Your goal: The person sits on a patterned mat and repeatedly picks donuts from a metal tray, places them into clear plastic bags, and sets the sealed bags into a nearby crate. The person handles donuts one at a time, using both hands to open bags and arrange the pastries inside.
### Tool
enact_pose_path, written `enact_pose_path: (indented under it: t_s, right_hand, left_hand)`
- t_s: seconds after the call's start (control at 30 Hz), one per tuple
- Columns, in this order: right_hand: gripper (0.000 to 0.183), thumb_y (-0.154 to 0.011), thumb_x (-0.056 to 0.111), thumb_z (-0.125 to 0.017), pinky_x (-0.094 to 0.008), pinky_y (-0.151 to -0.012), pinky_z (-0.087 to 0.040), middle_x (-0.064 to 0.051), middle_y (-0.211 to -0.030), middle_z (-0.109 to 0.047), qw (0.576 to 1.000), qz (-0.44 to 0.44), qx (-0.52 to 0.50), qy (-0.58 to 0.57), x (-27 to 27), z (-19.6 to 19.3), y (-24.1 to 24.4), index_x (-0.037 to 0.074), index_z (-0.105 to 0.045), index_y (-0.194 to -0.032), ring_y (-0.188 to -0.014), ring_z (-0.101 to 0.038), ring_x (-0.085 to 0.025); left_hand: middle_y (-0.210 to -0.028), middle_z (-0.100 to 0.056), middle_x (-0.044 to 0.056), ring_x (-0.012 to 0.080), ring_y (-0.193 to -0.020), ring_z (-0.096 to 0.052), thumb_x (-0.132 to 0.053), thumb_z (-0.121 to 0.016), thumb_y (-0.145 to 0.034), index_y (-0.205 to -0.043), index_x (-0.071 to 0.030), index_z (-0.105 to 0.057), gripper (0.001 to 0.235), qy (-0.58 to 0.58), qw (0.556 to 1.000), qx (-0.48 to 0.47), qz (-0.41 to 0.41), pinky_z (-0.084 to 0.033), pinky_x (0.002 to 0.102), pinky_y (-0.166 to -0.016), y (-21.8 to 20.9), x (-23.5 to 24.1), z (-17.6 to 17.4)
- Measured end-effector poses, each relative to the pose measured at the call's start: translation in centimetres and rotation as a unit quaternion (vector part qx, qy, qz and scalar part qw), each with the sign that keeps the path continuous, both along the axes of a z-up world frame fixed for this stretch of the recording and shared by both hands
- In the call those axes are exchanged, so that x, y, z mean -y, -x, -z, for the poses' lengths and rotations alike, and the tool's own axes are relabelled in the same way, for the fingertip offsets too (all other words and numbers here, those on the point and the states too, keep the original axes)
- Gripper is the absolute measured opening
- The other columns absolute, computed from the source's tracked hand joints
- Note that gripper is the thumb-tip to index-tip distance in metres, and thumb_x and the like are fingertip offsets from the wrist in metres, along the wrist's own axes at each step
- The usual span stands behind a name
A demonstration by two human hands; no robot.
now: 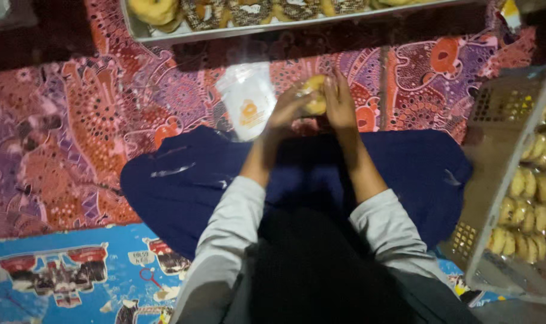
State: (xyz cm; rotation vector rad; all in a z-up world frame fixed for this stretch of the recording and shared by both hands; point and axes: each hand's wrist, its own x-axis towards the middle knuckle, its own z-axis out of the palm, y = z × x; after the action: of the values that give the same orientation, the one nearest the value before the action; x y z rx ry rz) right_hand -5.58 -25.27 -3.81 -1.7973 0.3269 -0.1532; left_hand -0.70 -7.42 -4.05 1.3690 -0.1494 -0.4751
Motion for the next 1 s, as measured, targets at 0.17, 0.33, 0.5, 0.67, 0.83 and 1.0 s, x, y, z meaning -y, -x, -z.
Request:
enact_pose_path:
  t_s: [0.17, 0.33, 0.5, 0.67, 0.83, 1.0]
  right_hand:
    - [0.079, -0.108, 0.062, -0.024, -0.04, -0.093, -0.052, -0.025, -0.126, -0.066, 0.94, -0.049, -0.18, -0.285, 6.3, -6.2, 1.3, -0.001, -0.054, -0.145, -0.108, -0.066, -0.032]
    - [0.049, -0.105, 0.037, -0.047, -0.041, -0.096, -0.058, -0.015, -0.13, -0.068, 0.832, -0.033, -0.228, -0.504, 16.3, -12.1, 8.7, 0.004, -0.059, -0.139, -0.112, -0.07, -0.025]
    - [0.032, -0.119, 0.03, -0.059, -0.037, -0.082, -0.051, -0.01, -0.097, -0.063, 0.834, 0.036, 0.056, -0.548, 30.3, -12.1, 14.8, 0.0, -0.059, -0.11, -0.086, -0.058, -0.023]
    - [0.05, -0.111, 0.04, -0.064, -0.035, -0.069, -0.045, -0.014, -0.121, -0.067, 0.872, 0.29, 0.088, -0.383, 41.2, -12.8, 23.7, 0.001, -0.057, -0.141, -0.088, -0.055, -0.024]
    - [0.09, -0.099, 0.046, -0.08, -0.06, -0.101, -0.018, -0.024, -0.138, -0.047, 0.926, 0.366, -0.081, 0.056, 38.3, -11.7, 27.4, -0.009, -0.034, -0.154, -0.122, -0.038, -0.04]
    - [0.083, -0.101, 0.025, -0.075, -0.058, -0.127, -0.028, -0.035, -0.159, -0.035, 0.858, 0.251, -0.096, 0.438, 32.0, -13.2, 22.7, -0.009, -0.028, -0.16, -0.151, -0.035, -0.047]
  left_hand:
    - [-0.117, -0.069, 0.012, 0.0231, -0.106, -0.07, -0.012, -0.076, -0.093, -0.125, -0.003, -0.056, 0.039, 0.225, 0.967, 0.005, 0.117, -0.06, 0.037, -0.092, 0.2, 5.5, -5.4]
    - [-0.119, -0.066, 0.008, 0.0318, -0.115, -0.065, -0.014, -0.072, -0.087, -0.121, -0.015, -0.059, 0.036, -0.063, 0.805, 0.578, 0.118, -0.048, 0.047, -0.103, 5.5, 11.0, -13.1]
    - [-0.119, -0.062, 0.019, 0.0391, -0.118, -0.057, -0.01, -0.068, -0.077, -0.12, -0.004, -0.056, 0.045, -0.178, 0.895, 0.408, -0.009, -0.045, 0.05, -0.104, 4.8, 8.1, -10.3]
    - [-0.139, -0.05, 0.044, 0.0556, -0.13, -0.046, -0.021, -0.063, -0.097, -0.136, 0.023, -0.047, 0.061, -0.569, 0.754, 0.326, -0.036, -0.034, 0.054, -0.112, 0.7, -6.7, -1.2]
    - [-0.1, -0.063, 0.023, 0.0433, -0.098, -0.061, -0.005, -0.073, -0.083, -0.098, 0.002, -0.061, 0.021, -0.537, 0.808, 0.234, -0.059, -0.049, 0.052, -0.086, -1.6, -13.1, 5.1]
    - [-0.095, -0.063, 0.02, 0.0405, -0.09, -0.062, 0.001, -0.072, -0.081, -0.093, 0.0, -0.064, 0.015, -0.516, 0.814, 0.247, -0.097, -0.05, 0.049, -0.081, -0.9, -12.2, 4.4]
